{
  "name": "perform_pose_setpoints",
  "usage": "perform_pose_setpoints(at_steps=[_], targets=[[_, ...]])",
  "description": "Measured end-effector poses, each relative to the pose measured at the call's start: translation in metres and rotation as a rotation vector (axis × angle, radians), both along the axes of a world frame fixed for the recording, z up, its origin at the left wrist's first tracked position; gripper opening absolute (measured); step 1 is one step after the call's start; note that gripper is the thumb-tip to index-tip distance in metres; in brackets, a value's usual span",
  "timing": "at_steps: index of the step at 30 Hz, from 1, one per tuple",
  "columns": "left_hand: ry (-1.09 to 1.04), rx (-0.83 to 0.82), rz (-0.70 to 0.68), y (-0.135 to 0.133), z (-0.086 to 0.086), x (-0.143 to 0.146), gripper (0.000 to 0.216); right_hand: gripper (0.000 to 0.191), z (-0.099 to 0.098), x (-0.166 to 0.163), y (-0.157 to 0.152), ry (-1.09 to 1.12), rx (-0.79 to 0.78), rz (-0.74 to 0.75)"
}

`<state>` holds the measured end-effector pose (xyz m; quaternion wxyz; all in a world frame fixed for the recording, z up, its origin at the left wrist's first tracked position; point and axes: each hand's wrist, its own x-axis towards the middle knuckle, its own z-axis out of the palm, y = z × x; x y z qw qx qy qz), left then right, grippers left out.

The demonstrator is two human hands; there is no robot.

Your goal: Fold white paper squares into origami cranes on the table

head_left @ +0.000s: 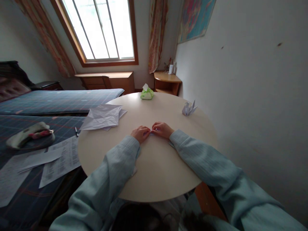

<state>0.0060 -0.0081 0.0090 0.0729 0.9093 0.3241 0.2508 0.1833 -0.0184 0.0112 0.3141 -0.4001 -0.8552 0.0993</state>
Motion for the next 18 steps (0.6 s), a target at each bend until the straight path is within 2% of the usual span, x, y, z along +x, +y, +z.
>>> perform_pose_setpoints(at_steps=[9, 18], targets=[[-0.081, -0.015, -0.012, 0.0011, -0.0040, 0.0020, 0.016, 0.013, 0.0015, -0.0018, -0.0025, 0.043, -0.062, 0.004], [-0.042, 0.017, 0.003, 0.0024, -0.0056, 0.0013, 0.015, 0.013, -0.0010, -0.0018, -0.0019, 0.068, -0.037, -0.005]])
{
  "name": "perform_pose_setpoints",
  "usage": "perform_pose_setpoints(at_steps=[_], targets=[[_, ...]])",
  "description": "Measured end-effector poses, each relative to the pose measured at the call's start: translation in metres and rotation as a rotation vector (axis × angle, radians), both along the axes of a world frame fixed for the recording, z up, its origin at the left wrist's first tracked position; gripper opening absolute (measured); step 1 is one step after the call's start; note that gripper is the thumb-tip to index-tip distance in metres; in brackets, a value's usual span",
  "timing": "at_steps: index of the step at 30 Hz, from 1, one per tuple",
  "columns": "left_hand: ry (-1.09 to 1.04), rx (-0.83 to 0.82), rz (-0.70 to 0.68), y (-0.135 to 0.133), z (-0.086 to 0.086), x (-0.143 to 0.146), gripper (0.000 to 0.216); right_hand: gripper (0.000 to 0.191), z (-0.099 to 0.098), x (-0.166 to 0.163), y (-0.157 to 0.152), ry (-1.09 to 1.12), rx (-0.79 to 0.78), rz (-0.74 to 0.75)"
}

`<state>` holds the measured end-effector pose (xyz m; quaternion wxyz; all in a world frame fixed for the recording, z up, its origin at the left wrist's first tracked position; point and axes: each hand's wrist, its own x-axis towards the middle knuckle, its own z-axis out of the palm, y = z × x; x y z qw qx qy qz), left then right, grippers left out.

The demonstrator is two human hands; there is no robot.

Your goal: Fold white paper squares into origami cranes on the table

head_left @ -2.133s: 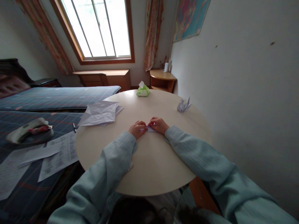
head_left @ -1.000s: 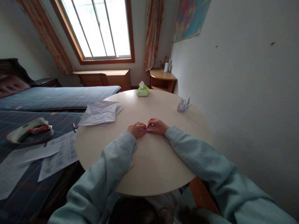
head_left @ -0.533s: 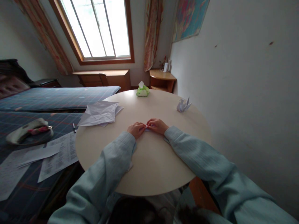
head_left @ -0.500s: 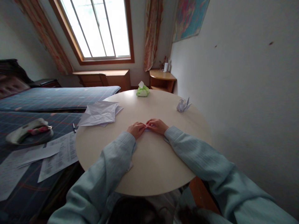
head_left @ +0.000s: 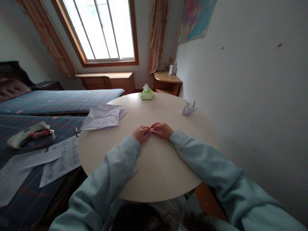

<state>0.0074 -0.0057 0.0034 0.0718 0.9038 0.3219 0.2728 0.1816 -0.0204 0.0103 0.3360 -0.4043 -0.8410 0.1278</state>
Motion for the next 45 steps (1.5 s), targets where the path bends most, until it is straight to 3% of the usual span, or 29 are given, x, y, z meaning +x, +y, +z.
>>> perform_pose_setpoints(at_steps=[9, 14, 17, 24, 29, 34, 37, 39, 41, 45], targets=[[-0.006, 0.037, 0.015, 0.001, 0.001, 0.001, 0.013, 0.009, 0.001, 0.000, 0.000, 0.062, 0.068, 0.014], [-0.022, -0.037, 0.067, -0.001, -0.001, 0.003, 0.022, 0.008, 0.001, -0.005, -0.002, 0.083, 0.043, -0.026], [0.022, -0.016, 0.047, -0.002, 0.000, 0.003, 0.015, 0.009, 0.000, -0.007, -0.004, 0.076, 0.022, -0.035], [0.066, 0.017, 0.224, -0.007, 0.005, 0.004, 0.015, 0.012, 0.002, -0.006, -0.004, -0.012, 0.076, -0.105], [0.120, 0.024, 0.138, -0.006, 0.005, 0.004, 0.016, 0.004, 0.000, -0.007, -0.004, -0.057, 0.087, -0.117], [0.104, -0.009, 0.221, -0.006, 0.005, 0.005, 0.016, 0.011, 0.002, -0.008, -0.005, -0.044, 0.240, -0.120], [0.054, -0.024, 0.327, -0.004, 0.004, 0.004, 0.014, 0.020, 0.007, -0.007, -0.007, -0.004, 0.342, -0.296], [-0.013, -0.045, 0.394, -0.002, 0.003, 0.003, 0.012, 0.027, 0.009, -0.005, -0.007, 0.039, 0.301, -0.450], [-0.103, -0.060, 0.440, 0.001, 0.003, 0.001, 0.011, 0.034, 0.009, -0.005, -0.007, 0.064, 0.184, -0.511], [-0.295, -0.030, 0.444, 0.001, 0.006, 0.003, 0.010, 0.040, 0.004, -0.012, -0.006, 0.206, -0.105, -0.394]])
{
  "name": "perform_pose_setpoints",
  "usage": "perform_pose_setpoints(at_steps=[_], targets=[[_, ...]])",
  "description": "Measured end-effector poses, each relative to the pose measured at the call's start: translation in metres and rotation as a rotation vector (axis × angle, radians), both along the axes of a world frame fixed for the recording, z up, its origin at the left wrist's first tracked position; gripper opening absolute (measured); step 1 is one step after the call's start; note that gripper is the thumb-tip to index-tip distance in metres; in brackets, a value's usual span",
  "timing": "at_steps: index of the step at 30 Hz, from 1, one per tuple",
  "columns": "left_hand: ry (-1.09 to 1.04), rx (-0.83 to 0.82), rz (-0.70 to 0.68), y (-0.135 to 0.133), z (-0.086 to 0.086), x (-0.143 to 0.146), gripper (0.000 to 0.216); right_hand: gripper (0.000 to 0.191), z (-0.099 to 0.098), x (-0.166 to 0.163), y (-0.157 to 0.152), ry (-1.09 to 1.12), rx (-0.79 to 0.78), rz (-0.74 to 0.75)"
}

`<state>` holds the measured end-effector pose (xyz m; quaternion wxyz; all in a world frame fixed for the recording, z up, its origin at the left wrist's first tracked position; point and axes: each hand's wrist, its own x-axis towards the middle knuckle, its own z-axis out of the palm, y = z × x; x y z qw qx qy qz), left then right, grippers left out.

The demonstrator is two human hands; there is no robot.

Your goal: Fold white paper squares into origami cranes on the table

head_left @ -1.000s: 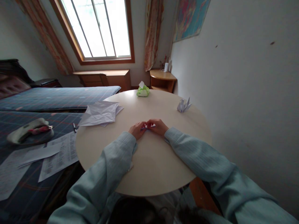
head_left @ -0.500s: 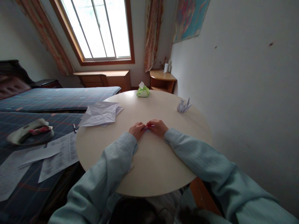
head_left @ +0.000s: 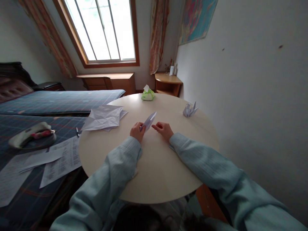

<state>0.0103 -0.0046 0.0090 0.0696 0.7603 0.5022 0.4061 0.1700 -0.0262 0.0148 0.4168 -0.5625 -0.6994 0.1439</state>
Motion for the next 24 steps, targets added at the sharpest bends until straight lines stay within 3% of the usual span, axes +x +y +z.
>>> perform_pose_setpoints(at_steps=[5, 11, 16, 24], targets=[[-0.084, 0.137, -0.118, -0.011, 0.002, 0.009, 0.009, 0.036, 0.004, -0.017, -0.009, 0.304, -0.046, 0.150], [-0.182, 0.221, -0.048, -0.015, 0.003, 0.012, 0.007, 0.033, 0.008, -0.025, -0.018, 0.398, 0.060, 0.039], [-0.197, 0.257, -0.037, -0.018, 0.007, 0.011, 0.008, 0.034, 0.007, -0.022, -0.017, 0.364, 0.145, -0.104], [-0.136, 0.317, -0.140, -0.022, 0.007, 0.010, 0.007, 0.020, 0.007, -0.022, -0.019, 0.254, 0.212, 0.097]])
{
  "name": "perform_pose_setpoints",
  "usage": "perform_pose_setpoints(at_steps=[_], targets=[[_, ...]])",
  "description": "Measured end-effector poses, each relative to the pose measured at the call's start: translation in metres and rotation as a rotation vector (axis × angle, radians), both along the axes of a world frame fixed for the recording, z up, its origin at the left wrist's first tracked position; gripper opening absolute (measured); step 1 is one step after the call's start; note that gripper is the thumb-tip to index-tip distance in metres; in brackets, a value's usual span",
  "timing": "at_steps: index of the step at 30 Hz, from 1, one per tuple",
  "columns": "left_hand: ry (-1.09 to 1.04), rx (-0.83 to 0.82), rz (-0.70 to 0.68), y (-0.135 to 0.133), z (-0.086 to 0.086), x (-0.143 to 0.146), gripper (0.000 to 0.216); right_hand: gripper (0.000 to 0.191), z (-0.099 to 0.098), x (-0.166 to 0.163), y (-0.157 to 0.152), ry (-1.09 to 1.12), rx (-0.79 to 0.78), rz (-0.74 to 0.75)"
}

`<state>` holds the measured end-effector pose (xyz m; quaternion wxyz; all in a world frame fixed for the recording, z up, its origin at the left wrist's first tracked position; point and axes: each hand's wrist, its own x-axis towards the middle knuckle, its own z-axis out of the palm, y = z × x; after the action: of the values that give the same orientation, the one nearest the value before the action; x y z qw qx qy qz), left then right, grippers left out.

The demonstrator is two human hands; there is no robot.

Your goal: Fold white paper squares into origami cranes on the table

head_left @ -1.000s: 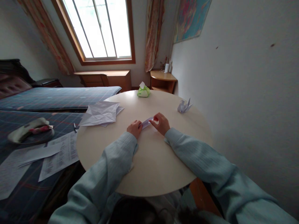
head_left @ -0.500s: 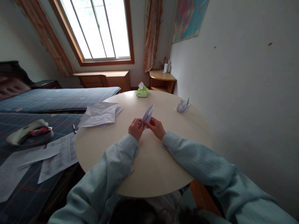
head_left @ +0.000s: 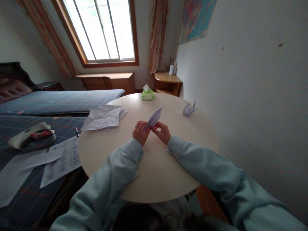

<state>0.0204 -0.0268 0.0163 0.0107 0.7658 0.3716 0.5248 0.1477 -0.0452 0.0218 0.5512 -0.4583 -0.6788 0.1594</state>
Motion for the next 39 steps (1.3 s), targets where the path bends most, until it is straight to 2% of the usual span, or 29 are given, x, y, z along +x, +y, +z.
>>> perform_pose_setpoints(at_steps=[8, 17, 20, 25, 29, 33, 36, 39], targets=[[0.012, -0.026, -0.039, 0.001, -0.001, 0.000, 0.008, 0.015, 0.002, 0.001, -0.001, 0.000, 0.097, 0.055], [-0.054, -0.034, -0.069, 0.001, 0.000, -0.001, 0.010, 0.016, -0.006, 0.002, 0.002, 0.165, 0.019, 0.064], [-0.115, -0.089, -0.074, 0.000, 0.002, 0.000, 0.012, 0.016, -0.005, 0.004, 0.003, 0.171, 0.015, 0.065], [-0.267, -0.271, -0.135, -0.004, 0.003, 0.004, 0.017, 0.016, 0.003, 0.008, 0.005, 0.214, 0.051, 0.112], [-0.352, -0.382, -0.185, -0.003, 0.001, 0.007, 0.021, 0.020, 0.003, 0.009, 0.007, 0.274, -0.025, 0.196], [-0.348, -0.417, -0.155, -0.001, 0.000, 0.007, 0.020, 0.025, 0.001, 0.008, 0.008, 0.310, -0.110, 0.236], [-0.295, -0.400, -0.121, -0.001, 0.000, 0.006, 0.019, 0.026, 0.001, 0.007, 0.007, 0.346, -0.142, 0.232], [-0.213, -0.308, -0.092, -0.003, 0.000, 0.004, 0.018, 0.024, 0.001, 0.007, 0.008, 0.395, -0.190, 0.239]])
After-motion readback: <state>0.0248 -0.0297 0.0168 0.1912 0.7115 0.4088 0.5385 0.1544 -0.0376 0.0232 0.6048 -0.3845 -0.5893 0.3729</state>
